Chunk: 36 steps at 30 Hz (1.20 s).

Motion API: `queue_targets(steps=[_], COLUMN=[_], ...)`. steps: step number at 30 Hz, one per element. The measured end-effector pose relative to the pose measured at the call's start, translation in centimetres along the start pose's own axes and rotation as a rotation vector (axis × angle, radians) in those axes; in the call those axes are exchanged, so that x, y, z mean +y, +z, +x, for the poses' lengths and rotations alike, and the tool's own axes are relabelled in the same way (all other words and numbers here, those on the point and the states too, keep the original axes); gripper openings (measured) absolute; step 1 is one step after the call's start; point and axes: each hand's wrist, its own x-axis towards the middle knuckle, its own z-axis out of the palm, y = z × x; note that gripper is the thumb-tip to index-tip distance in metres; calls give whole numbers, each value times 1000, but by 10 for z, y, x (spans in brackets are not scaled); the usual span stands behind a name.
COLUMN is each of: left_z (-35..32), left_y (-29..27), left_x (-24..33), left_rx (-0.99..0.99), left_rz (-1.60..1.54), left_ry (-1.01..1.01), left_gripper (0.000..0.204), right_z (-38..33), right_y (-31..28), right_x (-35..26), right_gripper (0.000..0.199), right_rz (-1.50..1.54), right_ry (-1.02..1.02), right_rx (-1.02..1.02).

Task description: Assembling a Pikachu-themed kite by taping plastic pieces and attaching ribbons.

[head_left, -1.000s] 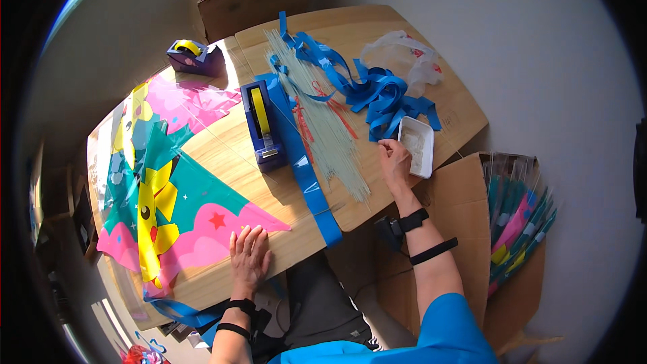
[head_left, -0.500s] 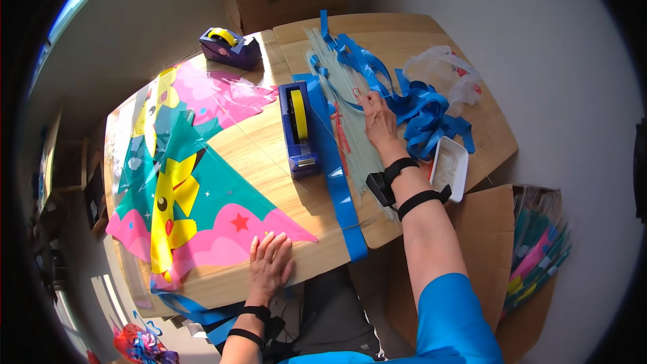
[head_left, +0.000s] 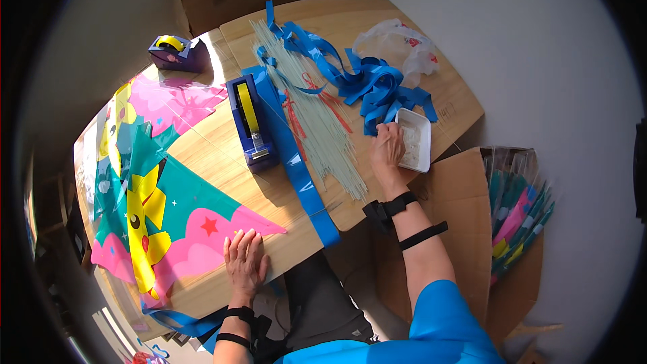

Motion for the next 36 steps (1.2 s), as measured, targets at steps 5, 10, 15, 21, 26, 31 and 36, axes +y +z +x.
queue_targets(steps=[5,10,15,21,26,31,36], left_z=[0,-5,-5,-10,-9,-3,-9], left_y=[1,-4,-5,5,-14,-80,-122], left_x=[-1,-5,-1,-9,-3,57,120], left_rx=[15,8,-22,28,174,88,-509], left_rz=[-13,32,7,-50,-94,-915,-1648], left_ry=[9,8,-2,6,32,-155,-124], left_gripper=[54,55,58,72,68,71,79], right_z=[17,54,100,145,146,21,-171], right_y=[17,-17,-59,-142,-228,-284,-265], right_x=[36,27,43,20,-26,-77,-84], right_gripper=[9,10,14,20,17,18,16], right_rz=[-197,122,906,1401,1578,1753,1624], right_ry=[-236,-271,24,168,-26,-219,-17], right_rx=[-55,2,-161,-53,170,-298,-1072])
